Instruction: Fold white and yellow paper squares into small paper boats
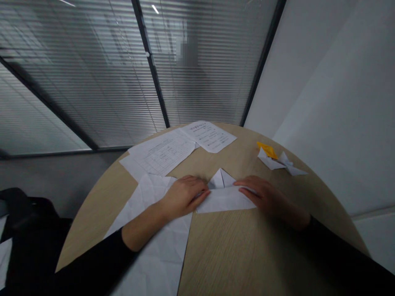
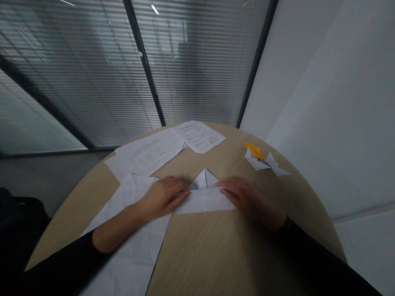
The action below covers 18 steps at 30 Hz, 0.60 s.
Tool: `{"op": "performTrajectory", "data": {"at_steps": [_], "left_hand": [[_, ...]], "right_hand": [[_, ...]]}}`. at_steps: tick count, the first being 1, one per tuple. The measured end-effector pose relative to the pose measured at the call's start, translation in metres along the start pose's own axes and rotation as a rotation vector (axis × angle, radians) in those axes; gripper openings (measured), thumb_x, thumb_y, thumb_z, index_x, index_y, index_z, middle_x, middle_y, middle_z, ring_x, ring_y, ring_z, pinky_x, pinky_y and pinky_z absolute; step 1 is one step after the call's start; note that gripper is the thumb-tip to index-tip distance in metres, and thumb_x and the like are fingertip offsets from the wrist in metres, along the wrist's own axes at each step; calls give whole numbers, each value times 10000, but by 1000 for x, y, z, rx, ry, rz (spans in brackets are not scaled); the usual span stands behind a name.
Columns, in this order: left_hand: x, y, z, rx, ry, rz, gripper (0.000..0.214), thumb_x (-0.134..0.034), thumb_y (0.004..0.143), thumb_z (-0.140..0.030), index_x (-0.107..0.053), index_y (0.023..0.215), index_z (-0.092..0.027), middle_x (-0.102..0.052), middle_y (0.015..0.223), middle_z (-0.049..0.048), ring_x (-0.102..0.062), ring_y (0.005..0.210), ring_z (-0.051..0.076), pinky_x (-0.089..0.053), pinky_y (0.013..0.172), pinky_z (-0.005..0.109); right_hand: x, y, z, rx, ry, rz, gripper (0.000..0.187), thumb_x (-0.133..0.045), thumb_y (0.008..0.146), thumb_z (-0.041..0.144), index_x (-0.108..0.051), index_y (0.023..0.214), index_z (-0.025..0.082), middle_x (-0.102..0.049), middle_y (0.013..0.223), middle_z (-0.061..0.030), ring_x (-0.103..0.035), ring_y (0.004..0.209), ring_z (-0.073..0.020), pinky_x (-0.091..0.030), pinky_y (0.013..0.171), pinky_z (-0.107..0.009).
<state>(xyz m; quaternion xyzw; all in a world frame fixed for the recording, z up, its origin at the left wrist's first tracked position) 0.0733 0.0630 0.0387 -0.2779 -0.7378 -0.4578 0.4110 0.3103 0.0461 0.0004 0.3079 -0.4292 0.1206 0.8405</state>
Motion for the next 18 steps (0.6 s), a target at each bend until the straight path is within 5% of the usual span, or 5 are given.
{"op": "performTrajectory", "data": {"at_steps": [3, 7, 11, 14, 18], "left_hand": [[0, -2, 11, 74, 9, -43, 197, -555, 1197, -330, -708, 1186, -206, -802, 959, 62, -780, 864, 238, -636, 840, 401], [-3, -4, 14, 31, 67, -60, 201, -589, 1159, -234, -724, 1305, -206, -804, 1360, 140, -792, 1176, 297, -647, 1003, 486], [-12, -4, 4, -104, 66, 27, 300, -556, 1146, -137, -780, 1327, -220, -808, 1452, 99, -770, 1304, 297, -613, 1116, 511], [-14, -3, 4, -74, 14, 70, 328, -564, 1148, -163, -788, 1379, -223, -833, 1414, 86, -785, 1282, 283, -611, 1133, 502], [-13, -3, 2, -72, 4, 84, 320, -574, 1144, -185, -802, 1365, -224, -828, 1431, 93, -788, 1281, 293, -606, 1133, 519]], "right_hand": [[0, -1, -11, -52, -28, -37, 307, -612, 1155, 255, -766, 1418, 290, -851, 1329, -99, -804, 1229, -308, -654, 1100, -544], [-2, 1, -11, -40, -149, -28, 269, -619, 1141, 261, -793, 1346, 274, -836, 1236, -111, -788, 1164, -317, -666, 1039, -547], [-3, 5, 14, 32, -276, -52, 419, -566, 1119, 152, -750, 1470, 287, -783, 1511, -100, -709, 1436, -328, -511, 1293, -653], [-18, 4, 42, 79, -237, 13, 623, -553, 1129, 170, -520, 1739, 295, -595, 1766, -99, -527, 1663, -326, -389, 1399, -671], [-45, -5, 61, 113, -112, 164, 901, -665, 1134, 370, -184, 1884, 239, -364, 1897, -149, -391, 1748, -347, -408, 1418, -585]]}}
Point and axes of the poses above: each hand's wrist, its own y-axis towards the middle knuckle, its own x-axis out of the back of the hand, z = x × y, the point moved 9 cm from there along y, towards the middle knuckle
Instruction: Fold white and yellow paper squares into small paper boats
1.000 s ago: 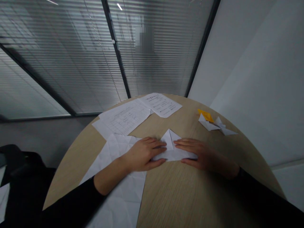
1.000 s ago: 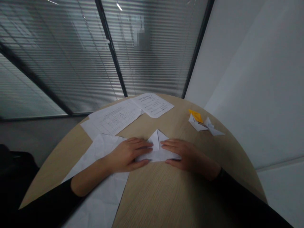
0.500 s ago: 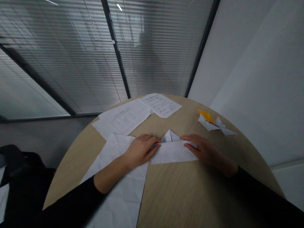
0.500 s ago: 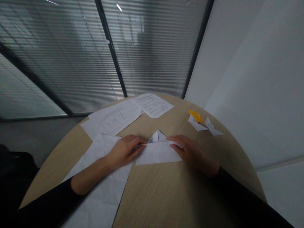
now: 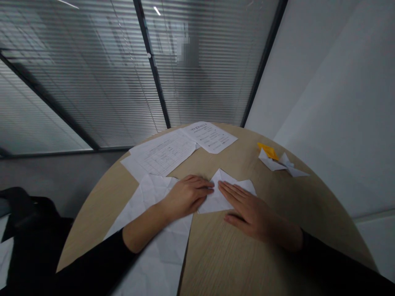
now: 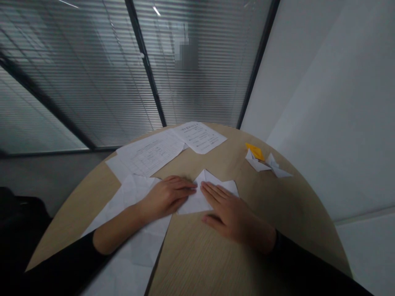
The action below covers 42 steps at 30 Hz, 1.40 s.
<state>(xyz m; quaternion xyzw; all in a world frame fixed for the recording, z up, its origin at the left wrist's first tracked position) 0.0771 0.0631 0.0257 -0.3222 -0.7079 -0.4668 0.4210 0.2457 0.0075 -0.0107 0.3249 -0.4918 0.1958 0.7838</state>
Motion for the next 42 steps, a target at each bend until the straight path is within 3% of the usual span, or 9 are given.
{"op": "performTrajectory", "data": {"at_steps": [4, 9, 12, 15, 20, 26, 30, 39, 42], "left_hand": [[-1, 0, 0, 0, 18, 5, 325, -573, 1144, -185, -794, 1377, -230, -824, 1438, 91, -785, 1281, 297, -600, 1121, 522], [1, 0, 0, 29, 36, -6, 297, -589, 1133, -214, -791, 1348, -241, -818, 1437, 87, -781, 1277, 294, -585, 1135, 508], [3, -1, 5, 96, 43, -23, 275, -645, 1125, -317, -769, 1351, -223, -782, 1497, 120, -767, 1319, 326, -574, 1156, 555], [4, -2, 13, 178, 29, -37, 404, -713, 1091, -407, -695, 1437, -198, -741, 1552, 167, -734, 1388, 369, -563, 1182, 606], [3, -2, 16, 187, -75, -36, 516, -729, 1067, -367, -587, 1541, -222, -752, 1500, 153, -722, 1390, 353, -553, 1222, 605], [2, -4, 16, 162, -152, -45, 544, -728, 1065, -325, -545, 1571, -247, -753, 1493, 139, -723, 1396, 336, -466, 1311, 649], [1, -4, 15, 158, -171, -26, 528, -731, 1072, -326, -547, 1561, -253, -752, 1492, 138, -718, 1409, 338, -430, 1337, 668], [3, -3, 18, 174, -159, -63, 539, -748, 1097, -472, -578, 1554, -244, -769, 1430, 141, -737, 1333, 337, -515, 1256, 633], [6, -3, 17, 174, -155, -92, 580, -789, 1065, -520, -606, 1539, -242, -785, 1374, 137, -750, 1278, 335, -548, 1214, 608]], "right_hand": [[-7, -7, -24, -52, 0, -1, 922, -690, 1136, 431, -191, 1884, 228, -335, 1903, -178, -368, 1754, -382, -388, 1421, -626], [3, -16, -73, -188, -54, -53, 774, -603, 1174, 402, -286, 1862, 243, -404, 1873, -187, -393, 1745, -372, -401, 1403, -660], [9, -18, -85, -246, -64, -59, 686, -539, 1191, 354, -341, 1841, 263, -436, 1862, -168, -407, 1740, -350, -381, 1403, -681], [13, -15, -86, -273, -56, -74, 618, -541, 1174, 321, -442, 1783, 280, -498, 1829, -154, -456, 1714, -349, -368, 1393, -716], [16, -10, -80, -233, 38, -108, 525, -643, 1111, 306, -589, 1633, 299, -604, 1746, -141, -535, 1656, -345, -330, 1399, -727], [15, -11, -83, -261, 151, -168, 710, -751, 1027, 275, -500, 1690, 317, -630, 1710, -140, -576, 1610, -362, -310, 1401, -737], [14, -9, -79, -244, 209, -164, 730, -748, 989, 214, -517, 1674, 306, -678, 1642, -144, -630, 1543, -368, -321, 1404, -713], [17, -10, -73, -303, 358, -314, 736, -760, 889, 157, -573, 1583, 315, -728, 1458, -128, -729, 1309, -342, -600, 1175, -576], [16, -10, -76, -301, 298, -343, 636, -760, 927, 198, -623, 1539, 304, -772, 1360, -118, -756, 1213, -332, -598, 1172, -590]]}}
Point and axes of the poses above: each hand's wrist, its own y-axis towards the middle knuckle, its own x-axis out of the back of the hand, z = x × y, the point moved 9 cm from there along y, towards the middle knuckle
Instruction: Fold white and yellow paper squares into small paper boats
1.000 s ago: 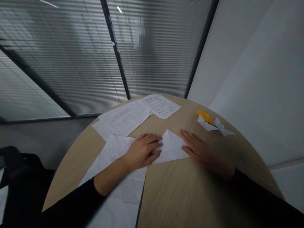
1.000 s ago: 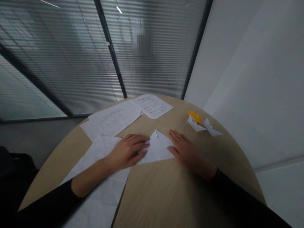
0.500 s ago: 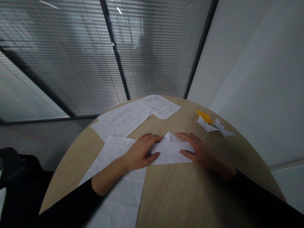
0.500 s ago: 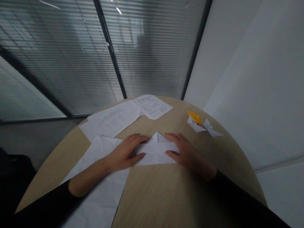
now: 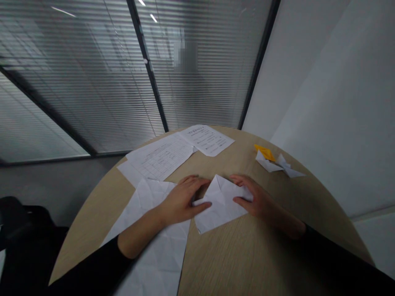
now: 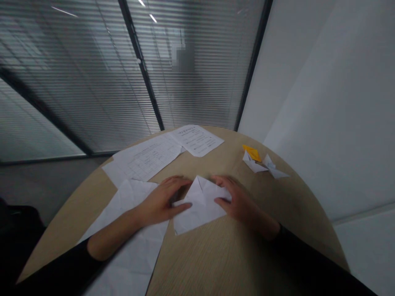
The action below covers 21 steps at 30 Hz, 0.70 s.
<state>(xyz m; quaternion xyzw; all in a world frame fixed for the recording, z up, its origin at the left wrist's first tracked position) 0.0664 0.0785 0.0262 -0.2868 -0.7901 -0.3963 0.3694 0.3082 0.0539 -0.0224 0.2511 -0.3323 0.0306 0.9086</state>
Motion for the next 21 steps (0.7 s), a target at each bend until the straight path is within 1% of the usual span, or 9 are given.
{"op": "performTrajectory", "data": {"at_steps": [2, 5, 8, 11, 13, 15, 17, 19, 21], "left_hand": [[1, 1, -2, -3, -27, 3, 536, -806, 1052, -534, -661, 1474, -236, -806, 1254, 115, -765, 1184, 315, -596, 1127, 558], [3, 4, -13, -72, -80, 14, 280, -752, 1106, -470, -755, 1253, -231, -817, 1060, 69, -778, 1048, 267, -603, 1076, 504], [18, 3, -25, -172, -31, -68, 145, -660, 1167, -330, -778, 1160, -245, -837, 1076, 55, -792, 1044, 233, -579, 1123, 489], [37, -4, -36, -249, 148, -211, 231, -643, 1158, -227, -776, 1330, -303, -841, 1247, 45, -785, 1132, 230, -540, 1210, 511], [43, -8, -39, -278, 258, -257, 346, -642, 1137, -192, -751, 1429, -342, -834, 1307, 36, -769, 1169, 239, -527, 1236, 519], [40, -9, -41, -310, 307, -234, 376, -644, 1108, -184, -752, 1437, -331, -837, 1296, 40, -765, 1156, 251, -535, 1227, 518], [31, -7, -42, -335, 293, -153, 322, -652, 1061, -185, -792, 1334, -284, -845, 1240, 52, -772, 1093, 260, -549, 1197, 519], [20, -4, -40, -328, 221, -49, 272, -665, 997, -219, -816, 1221, -246, -847, 1195, 68, -777, 1033, 271, -567, 1156, 525], [12, -2, -36, -290, 137, 41, 267, -656, 975, -262, -821, 1182, -234, -851, 1203, 74, -788, 1036, 283, -577, 1134, 530]], "right_hand": [[1, 3, 5, 70, -53, -1, 388, -735, 983, 222, -709, 1362, 302, -813, 1238, -82, -781, 1135, -310, -517, 1268, -643], [9, 8, 20, 180, -112, -10, 100, -707, 1045, 223, -739, 1086, 308, -821, 1019, -20, -801, 985, -269, -428, 1340, -677], [29, 8, 40, 274, -141, -95, 176, -691, 1060, 173, -762, 1070, 334, -833, 994, 7, -811, 947, -248, -425, 1342, -670], [49, -1, 59, 375, -191, -211, 271, -681, 1049, 140, -795, 1123, 376, -858, 1074, 9, -816, 983, -259, -442, 1332, -670], [53, -5, 64, 401, -238, -226, 328, -674, 1038, 123, -804, 1160, 399, -864, 1130, 5, -815, 1024, -272, -452, 1325, -672], [46, -5, 64, 414, -270, -158, 369, -669, 1019, 101, -803, 1192, 398, -863, 1162, -2, -812, 1064, -276, -450, 1326, -667], [32, -3, 62, 413, -270, -15, 341, -701, 997, 118, -799, 1201, 372, -854, 1161, -15, -806, 1081, -277, -447, 1327, -656], [19, -1, 57, 382, -240, 138, 269, -793, 973, 223, -791, 1218, 333, -837, 1172, -46, -792, 1098, -295, -490, 1280, -642], [10, 1, 53, 343, -193, 245, 330, -866, 946, 355, -775, 1258, 296, -814, 1213, -87, -771, 1125, -321, -572, 1161, -603]]}}
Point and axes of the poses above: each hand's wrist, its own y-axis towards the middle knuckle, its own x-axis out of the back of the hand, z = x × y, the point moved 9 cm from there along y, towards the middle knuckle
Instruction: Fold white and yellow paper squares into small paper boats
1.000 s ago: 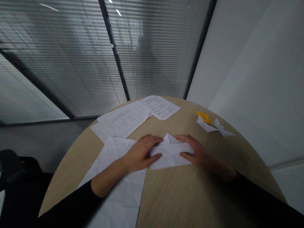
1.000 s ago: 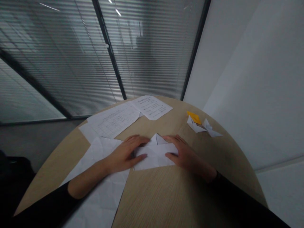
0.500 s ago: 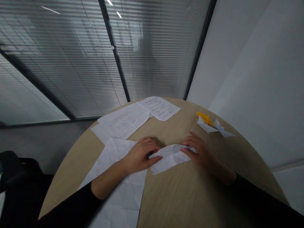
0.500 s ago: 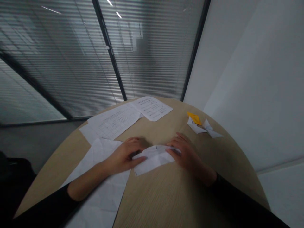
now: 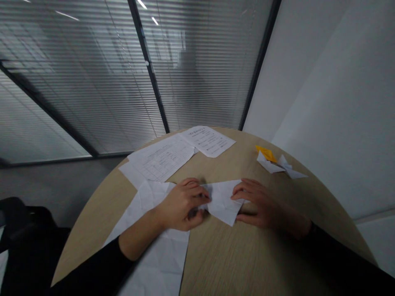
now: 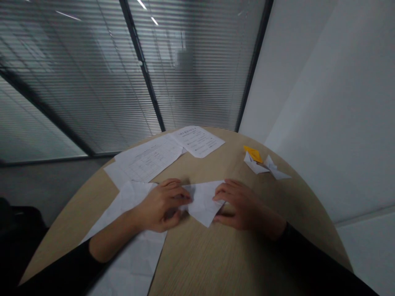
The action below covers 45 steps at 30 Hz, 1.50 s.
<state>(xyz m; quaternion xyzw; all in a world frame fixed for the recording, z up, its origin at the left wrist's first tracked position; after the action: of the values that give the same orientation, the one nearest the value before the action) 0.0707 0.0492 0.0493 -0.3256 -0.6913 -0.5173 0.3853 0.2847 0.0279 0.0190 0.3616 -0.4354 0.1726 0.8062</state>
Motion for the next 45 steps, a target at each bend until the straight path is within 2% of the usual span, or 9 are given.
{"op": "performTrajectory", "data": {"at_steps": [5, 8, 11, 18, 24, 29, 39, 42, 45], "left_hand": [[-7, -4, 20, 178, -37, 0, 219, -601, 1136, -302, -772, 1019, -230, -860, 1294, 52, -813, 1143, 264, -563, 1169, 519], [-11, -7, 31, 267, 0, -7, 155, -708, 1091, -371, -731, 1139, -225, -802, 1446, 110, -778, 1285, 316, -565, 1177, 559], [-16, -10, 38, 336, 4, 1, 413, -759, 1053, -407, -652, 1410, -228, -762, 1502, 146, -743, 1354, 360, -560, 1189, 608], [-18, -16, 48, 398, -83, -29, 543, -791, 1029, -392, -591, 1509, -236, -763, 1431, 149, -739, 1323, 371, -567, 1173, 612], [-11, -16, 51, 388, -163, -115, 528, -821, 1025, -340, -618, 1502, -241, -760, 1391, 137, -734, 1291, 336, -574, 1133, 552], [-8, -11, 41, 263, -107, -90, 139, -662, 1123, -280, -764, 1209, -240, -792, 1128, 81, -754, 1066, 274, -574, 982, 463], [-5, -3, 14, 81, -162, 14, 165, -702, 1046, -266, -813, 1166, -239, -830, 1179, 70, -773, 1051, 267, -581, 974, 451], [-5, -2, 17, 107, -175, 14, 158, -664, 1126, -281, -817, 1146, -248, -840, 1177, 62, -784, 1078, 255, -581, 998, 441], [-9, -3, 21, 140, -160, 30, 165, -689, 1128, -315, -801, 1219, -233, -836, 1255, 82, -784, 1153, 277, -591, 1035, 460]], "right_hand": [[-3, -1, -11, -49, 12, -49, 119, -731, 1052, 266, -752, 1170, 273, -802, 1205, -99, -769, 1119, -299, -620, 1017, -519], [-7, -5, -27, -140, -44, -129, 378, -755, 1025, 260, -694, 1398, 263, -768, 1434, -151, -740, 1325, -355, -593, 1150, -597], [-13, -10, -39, -205, -98, -135, 702, -797, 987, 311, -538, 1638, 264, -706, 1576, -181, -678, 1457, -415, -495, 1269, -713], [-8, -11, -39, -231, -73, -185, 715, -844, 924, 312, -571, 1584, 277, -728, 1444, -171, -699, 1326, -417, -571, 1161, -674], [-1, -7, -41, -241, -94, -230, 425, -770, 973, 223, -699, 1390, 258, -765, 1247, -129, -723, 1188, -364, -610, 1081, -615], [0, -7, -34, -138, -154, -173, 227, -659, 998, 108, -779, 1040, 296, -783, 979, -36, -755, 987, -281, -505, 1250, -661], [4, -3, -5, -40, -87, -57, 128, -705, 1015, 204, -769, 1102, 273, -844, 1132, -66, -802, 1046, -275, -528, 1232, -617], [-5, -3, -13, -56, -77, -18, 227, -644, 1105, 244, -775, 1289, 266, -831, 1350, -111, -776, 1258, -302, -580, 1195, -571], [-22, -5, -21, -98, -81, 112, 595, -611, 1128, 280, -532, 1716, 239, -589, 1760, -147, -538, 1643, -328, -459, 1351, -595]]}}
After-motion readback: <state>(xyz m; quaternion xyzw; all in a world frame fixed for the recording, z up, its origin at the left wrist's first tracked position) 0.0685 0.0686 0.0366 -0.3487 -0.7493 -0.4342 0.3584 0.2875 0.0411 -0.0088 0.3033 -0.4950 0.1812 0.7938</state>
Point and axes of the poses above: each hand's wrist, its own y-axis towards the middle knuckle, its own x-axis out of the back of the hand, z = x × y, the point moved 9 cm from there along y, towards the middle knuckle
